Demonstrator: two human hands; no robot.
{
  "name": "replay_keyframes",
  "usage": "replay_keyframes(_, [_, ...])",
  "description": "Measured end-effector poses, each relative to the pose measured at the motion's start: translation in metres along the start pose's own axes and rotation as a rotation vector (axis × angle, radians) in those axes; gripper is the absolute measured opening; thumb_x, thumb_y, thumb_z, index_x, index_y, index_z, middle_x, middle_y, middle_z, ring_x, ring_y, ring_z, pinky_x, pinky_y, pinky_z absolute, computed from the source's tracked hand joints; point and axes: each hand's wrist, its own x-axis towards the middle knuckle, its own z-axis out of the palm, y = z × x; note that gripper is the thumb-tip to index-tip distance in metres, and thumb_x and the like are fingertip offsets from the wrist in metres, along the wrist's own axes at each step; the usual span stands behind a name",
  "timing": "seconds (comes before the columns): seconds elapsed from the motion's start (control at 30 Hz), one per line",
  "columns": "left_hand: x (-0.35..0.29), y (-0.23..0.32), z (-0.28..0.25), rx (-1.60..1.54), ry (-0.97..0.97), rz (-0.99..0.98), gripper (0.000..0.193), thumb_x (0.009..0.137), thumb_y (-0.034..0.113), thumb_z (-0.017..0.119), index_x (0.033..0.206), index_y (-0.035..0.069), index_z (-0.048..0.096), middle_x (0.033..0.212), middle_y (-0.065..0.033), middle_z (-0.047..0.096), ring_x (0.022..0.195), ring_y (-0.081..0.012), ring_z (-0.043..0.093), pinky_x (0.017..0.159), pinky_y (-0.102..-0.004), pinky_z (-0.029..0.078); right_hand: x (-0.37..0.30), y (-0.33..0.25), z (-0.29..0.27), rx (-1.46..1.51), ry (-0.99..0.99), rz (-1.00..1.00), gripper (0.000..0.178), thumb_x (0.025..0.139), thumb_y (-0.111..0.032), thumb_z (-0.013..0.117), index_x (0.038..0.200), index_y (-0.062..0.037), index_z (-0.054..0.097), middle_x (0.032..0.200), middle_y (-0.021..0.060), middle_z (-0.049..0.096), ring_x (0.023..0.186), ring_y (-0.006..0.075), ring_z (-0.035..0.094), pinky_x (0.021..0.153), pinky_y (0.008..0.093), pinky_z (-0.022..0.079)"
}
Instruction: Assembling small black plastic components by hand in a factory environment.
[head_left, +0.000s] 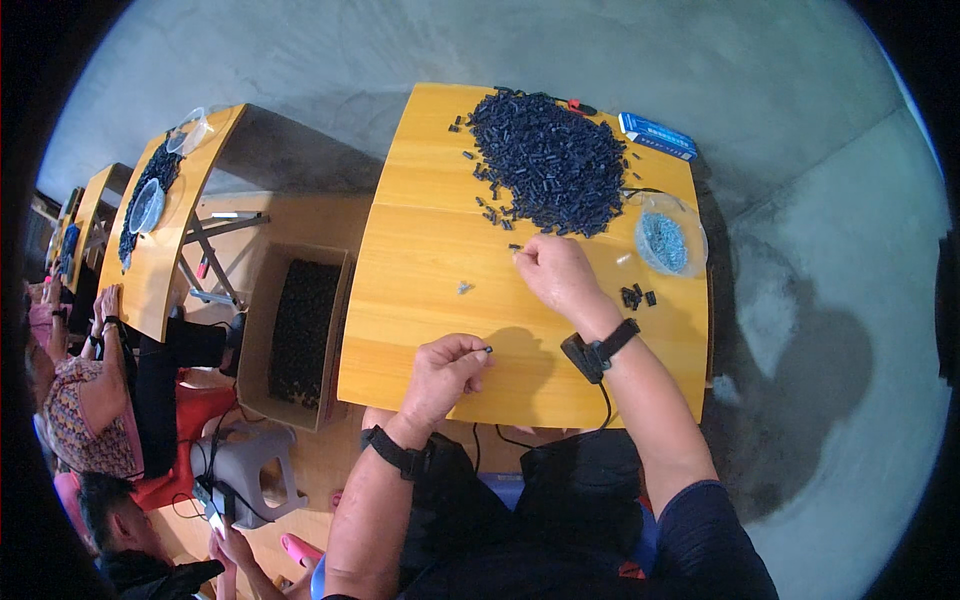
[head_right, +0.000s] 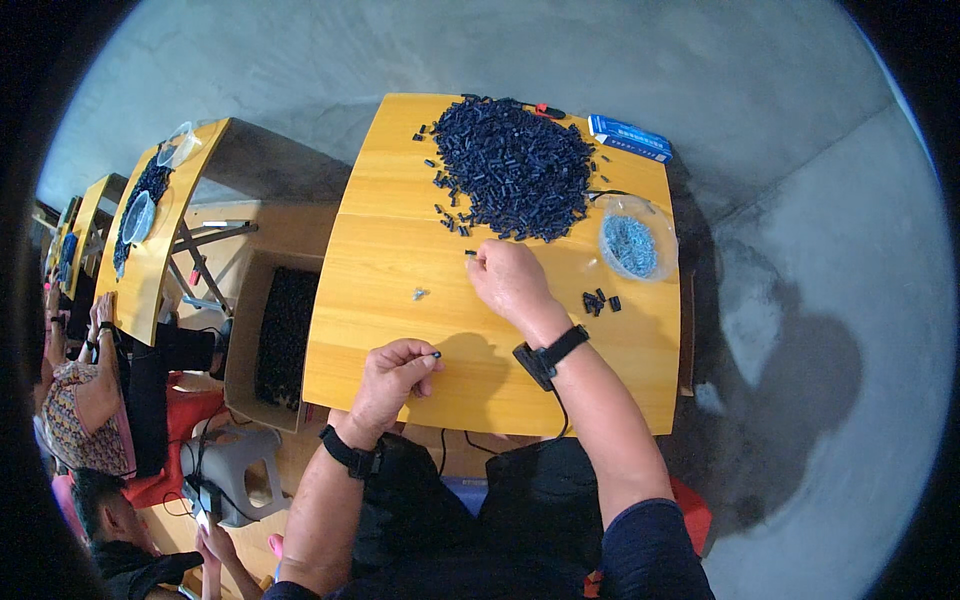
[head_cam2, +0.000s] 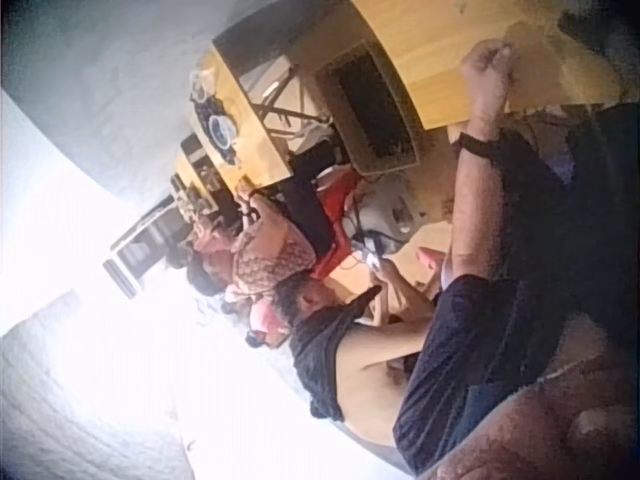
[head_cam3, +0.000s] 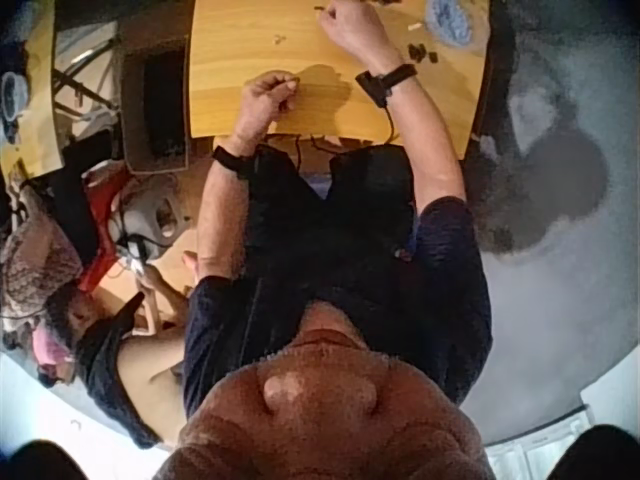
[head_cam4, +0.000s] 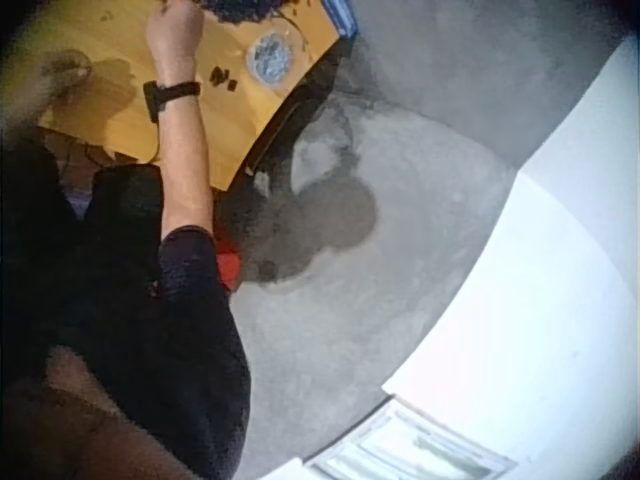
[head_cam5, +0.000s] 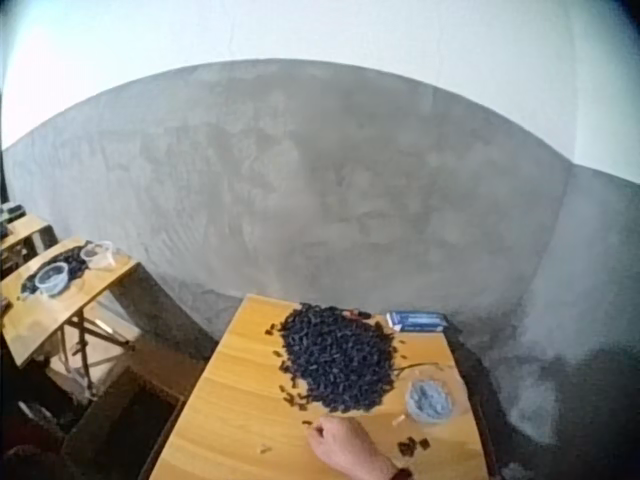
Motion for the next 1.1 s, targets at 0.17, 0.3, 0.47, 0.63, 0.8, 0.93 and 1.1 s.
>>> replay_keyframes(0.17, [-0.001,-0.003,-0.003,-0.039,0.066,-0.007,0.009,0.090,0.007,0.059,0.095,0.003,0.064,0.081,-0.0036,0.067,0.058,-0.0078,0.055,0.055,-0.0212,0.045,0.011,-0.011,0.013,-0.213,-0.032,0.065,0.025,0.082,-0.025,0.061,0.076,-0.0003,0.064,0.072,0.0218,0.064,0.071,0.0388,0.064,0.067,0.0486,0.051])
replay_keyframes(0.3, [0.000,-0.004,0.000,-0.134,0.111,0.022,0.009,0.091,0.006,0.058,0.096,0.002,0.064,0.081,-0.0043,0.067,0.059,-0.0081,0.055,0.056,-0.0218,0.046,0.011,-0.004,0.022,-0.280,0.061,0.031,0.021,0.083,-0.022,0.062,0.077,-0.0018,0.064,0.072,0.0199,0.065,0.071,0.0380,0.064,0.066,0.0469,0.051])
replay_keyframes(0.47, [0.000,-0.006,-0.003,-0.171,0.086,0.025,0.011,0.093,0.007,0.054,0.098,0.002,0.063,0.081,-0.0049,0.065,0.061,-0.0100,0.056,0.058,-0.0232,0.047,0.010,-0.003,0.023,-0.340,0.058,-0.018,0.018,0.082,-0.018,0.058,0.077,-0.0009,0.062,0.071,0.0212,0.064,0.071,0.0381,0.065,0.066,0.0482,0.052])
replay_keyframes(0.63, [0.001,-0.009,-0.007,-0.248,0.081,0.029,0.013,0.095,0.009,0.052,0.102,0.002,0.060,0.081,-0.0048,0.064,0.061,-0.0108,0.057,0.058,-0.0240,0.047,0.002,0.003,0.018,-0.261,0.098,-0.039,0.015,0.081,-0.015,0.058,0.078,-0.0007,0.062,0.071,0.0210,0.064,0.070,0.0384,0.064,0.065,0.0475,0.052])
replay_keyframes(0.8, [0.003,-0.010,-0.006,-0.220,0.097,0.053,0.015,0.095,0.010,0.052,0.105,0.002,0.059,0.081,-0.0044,0.063,0.061,-0.0110,0.057,0.058,-0.0236,0.046,-0.003,0.003,0.010,-0.193,0.078,-0.014,0.010,0.079,-0.011,0.059,0.080,-0.0001,0.059,0.075,0.0209,0.064,0.074,0.0393,0.063,0.067,0.0488,0.050])
replay_keyframes(0.93, [0.003,-0.010,-0.005,-0.209,0.102,0.051,0.015,0.095,0.011,0.052,0.105,0.002,0.059,0.082,-0.0047,0.063,0.061,-0.0111,0.057,0.058,-0.0235,0.046,-0.002,0.009,0.007,-0.110,0.100,0.004,0.010,0.079,-0.007,0.058,0.083,0.0011,0.057,0.081,0.0216,0.064,0.078,0.0396,0.062,0.068,0.0485,0.049])
replay_keyframes(1.1, [0.005,-0.014,-0.009,-0.229,0.079,0.030,0.016,0.095,0.011,0.053,0.106,0.002,0.059,0.083,-0.0054,0.064,0.061,-0.0117,0.058,0.057,-0.0247,0.047,-0.013,0.027,-0.002,-0.010,0.071,-0.010,0.012,0.080,-0.002,0.056,0.091,0.0011,0.060,0.082,0.0215,0.065,0.079,0.0377,0.063,0.069,0.0446,0.050])
